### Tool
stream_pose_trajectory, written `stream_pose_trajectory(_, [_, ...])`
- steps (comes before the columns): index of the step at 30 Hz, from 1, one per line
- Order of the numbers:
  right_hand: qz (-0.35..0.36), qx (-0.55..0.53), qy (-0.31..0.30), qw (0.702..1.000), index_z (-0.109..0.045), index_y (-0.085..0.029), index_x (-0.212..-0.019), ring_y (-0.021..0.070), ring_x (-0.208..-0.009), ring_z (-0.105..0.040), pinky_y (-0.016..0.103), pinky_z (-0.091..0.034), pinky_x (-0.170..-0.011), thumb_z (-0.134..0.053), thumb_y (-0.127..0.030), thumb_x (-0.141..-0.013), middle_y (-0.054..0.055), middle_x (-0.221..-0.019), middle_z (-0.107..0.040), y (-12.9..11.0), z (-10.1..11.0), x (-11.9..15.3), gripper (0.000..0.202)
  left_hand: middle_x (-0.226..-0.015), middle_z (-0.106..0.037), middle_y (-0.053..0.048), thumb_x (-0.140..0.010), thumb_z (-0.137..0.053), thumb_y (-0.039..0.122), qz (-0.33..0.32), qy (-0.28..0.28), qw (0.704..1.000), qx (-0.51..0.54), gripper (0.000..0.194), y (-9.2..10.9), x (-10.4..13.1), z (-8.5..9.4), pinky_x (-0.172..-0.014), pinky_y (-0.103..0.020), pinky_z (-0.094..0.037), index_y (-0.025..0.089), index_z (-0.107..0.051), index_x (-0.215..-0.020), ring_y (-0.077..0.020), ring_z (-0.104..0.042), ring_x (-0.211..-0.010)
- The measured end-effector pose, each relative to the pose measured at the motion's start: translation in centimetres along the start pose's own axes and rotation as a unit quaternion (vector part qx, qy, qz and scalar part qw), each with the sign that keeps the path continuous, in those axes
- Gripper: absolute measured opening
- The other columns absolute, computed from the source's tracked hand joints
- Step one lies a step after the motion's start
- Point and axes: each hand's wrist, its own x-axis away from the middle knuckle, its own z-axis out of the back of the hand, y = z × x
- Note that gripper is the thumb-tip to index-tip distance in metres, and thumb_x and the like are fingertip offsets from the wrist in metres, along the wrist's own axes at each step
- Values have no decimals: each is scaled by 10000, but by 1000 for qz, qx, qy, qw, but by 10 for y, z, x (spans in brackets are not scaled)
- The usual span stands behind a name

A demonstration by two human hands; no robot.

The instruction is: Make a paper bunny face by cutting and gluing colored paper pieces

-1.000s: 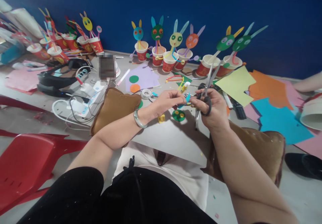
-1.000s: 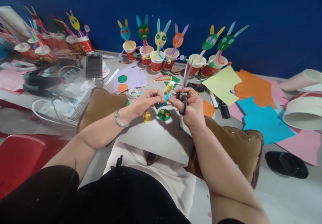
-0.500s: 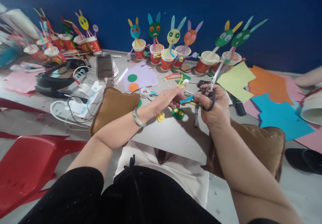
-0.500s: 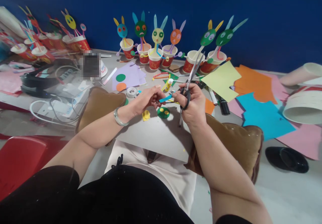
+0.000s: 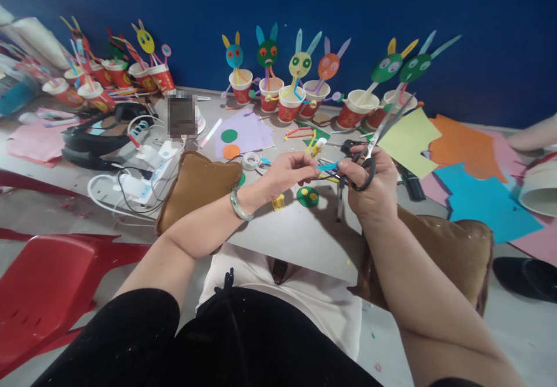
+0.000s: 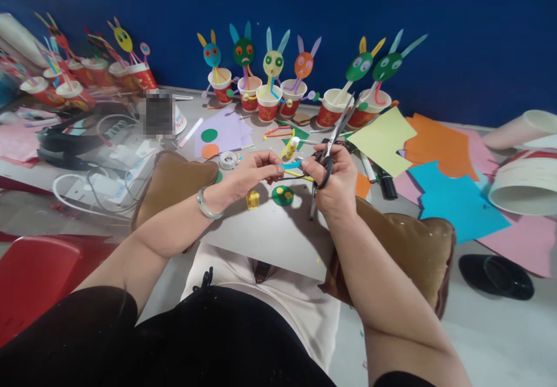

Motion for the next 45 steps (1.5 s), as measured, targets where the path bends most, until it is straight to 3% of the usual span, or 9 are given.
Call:
stream_pose_trajectory(6, [7,36,-37,999,-635,-316,-969,200,-672,-615,389,-554,-702,-990,-532,-633,-38,-743,-599,3,3,-1,534,-710,-668,43,-837,-781,243,10,44,999,23,215,2,1,-1,-648,-250,-447,198,-573,-806,-60,-567,-629])
stream_pose_trajectory(10, [-9,21,-58,998,-627,-302,-957,187,-666,-607,371,-547,-704,-1004,-487,-607,-45,-722,-602,-1,0,1,547,-702,-654,47,-866,-754,225,6,65,997,45,202,2,0,-2,-656,-254,-446,199,-566,-796,-59,-554,-624])
stream_pose_trajectory(13, [-22,19,-63,998,-623,-299,-942,183,-655,-609,371,-554,-703,-1020,-483,-572,-43,-714,-620,-4,-3,3,573,-707,-651,48,-837,-825,308,-13,67,996,58,265,1,0,-2,-657,-258,-445,195,-588,-804,-63,-550,-632])
stream_pose_trajectory(20, [-13,8,-31,999,-626,-311,-944,196,-659,-621,389,-575,-702,-1041,-554,-531,-43,-719,-634,-1,-4,4,634,-836,-707,11,-646,-1014,497,-38,3,998,46,514,-5,2,-4,-786,-294,-499,175,-684,-871,-107,-639,-795])
stream_pose_trajectory(25, [-5,29,-63,998,-624,-307,-972,205,-691,-660,391,-581,-726,-1015,-573,-597,-41,-732,-630,1,-4,6,603,-727,-610,46,-680,-980,573,-53,30,998,13,526,-7,1,-2,-686,-275,-425,176,-650,-783,-77,-533,-694])
stream_pose_trajectory(28, [-18,18,-68,997,-625,-304,-947,201,-672,-668,390,-593,-731,-1045,-563,-547,-53,-696,-626,-1,-8,8,635,-723,-584,53,-675,-978,577,-54,44,997,16,531,-4,1,-2,-652,-271,-402,185,-631,-769,-72,-493,-675])
stream_pose_trajectory(32, [-45,24,-69,996,-623,-309,-919,227,-683,-690,421,-611,-751,-1071,-583,-471,-42,-691,-652,-5,-12,11,690,-721,-574,54,-698,-970,551,-50,49,997,17,508,-1,2,-4,-660,-270,-403,195,-616,-776,-78,-494,-684])
stream_pose_trajectory(37, [-42,17,-66,997,-621,-310,-920,226,-691,-704,420,-620,-766,-1074,-586,-478,-38,-704,-673,-3,-13,12,691,-732,-564,51,-705,-963,515,-54,36,998,20,497,-2,2,-4,-668,-274,-412,189,-596,-786,-77,-499,-682])
stream_pose_trajectory(45, [1,3,-38,999,-644,-293,-970,217,-762,-738,391,-630,-801,-1076,-554,-504,-26,-804,-747,8,-4,4,687,-673,-574,61,-768,-729,184,-32,50,996,-71,168,-5,-2,0,-627,-233,-389,193,-563,-742,-67,-512,-647])
